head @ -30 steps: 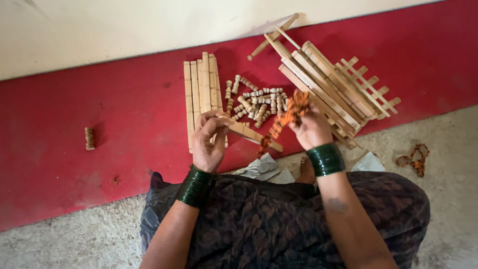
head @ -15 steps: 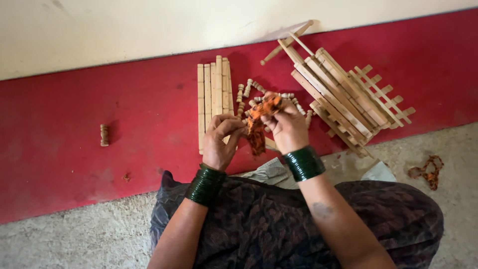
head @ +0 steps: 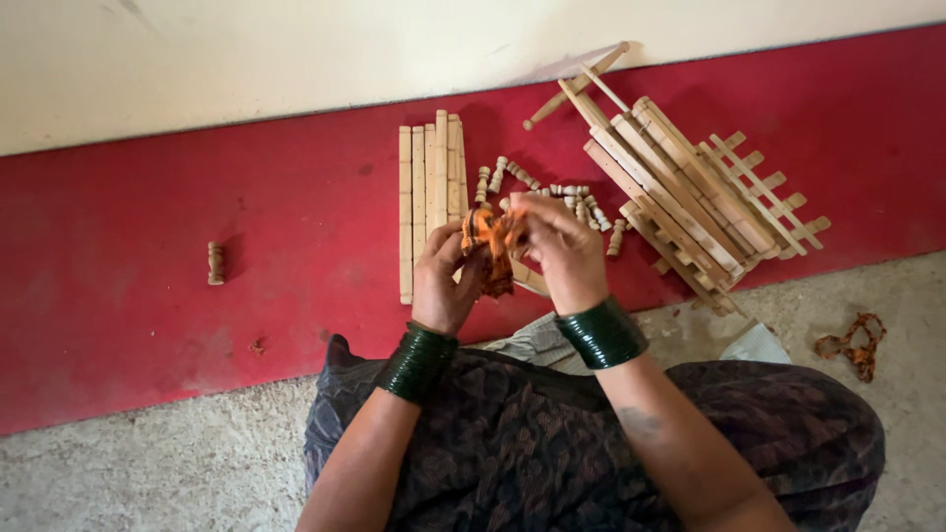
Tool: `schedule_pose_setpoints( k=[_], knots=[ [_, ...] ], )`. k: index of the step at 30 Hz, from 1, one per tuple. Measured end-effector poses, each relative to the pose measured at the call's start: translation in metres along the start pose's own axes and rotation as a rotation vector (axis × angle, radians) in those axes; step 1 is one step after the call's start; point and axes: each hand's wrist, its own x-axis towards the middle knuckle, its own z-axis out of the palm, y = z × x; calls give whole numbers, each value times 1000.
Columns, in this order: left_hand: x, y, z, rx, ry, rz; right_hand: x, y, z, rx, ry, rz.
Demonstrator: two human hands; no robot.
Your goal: The person sits on the floor assembling wooden toy parts. They pick up wooden sticks and slats, apply glue from an orange glue stick to the ends, press the pieces together, and set the joined pieces onto a pile of assembled toy frames beside them.
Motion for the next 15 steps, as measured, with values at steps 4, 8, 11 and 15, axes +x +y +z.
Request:
schedule_pose_setpoints(
  k=[4, 8, 11, 15],
  knots=[
    [1, -1, 4, 144, 27, 71, -17, 16, 15, -509, 23, -39],
    [2, 7, 2, 139, -56, -5, -26, 14, 36, -709, -32, -342],
    [-2, 17, -4, 24, -112, -16, -27, 6, 41, -857, -28, -365],
    [-7, 20, -6, 36, -131, 19, -34, 14, 29, -909, -20, -409]
  ],
)
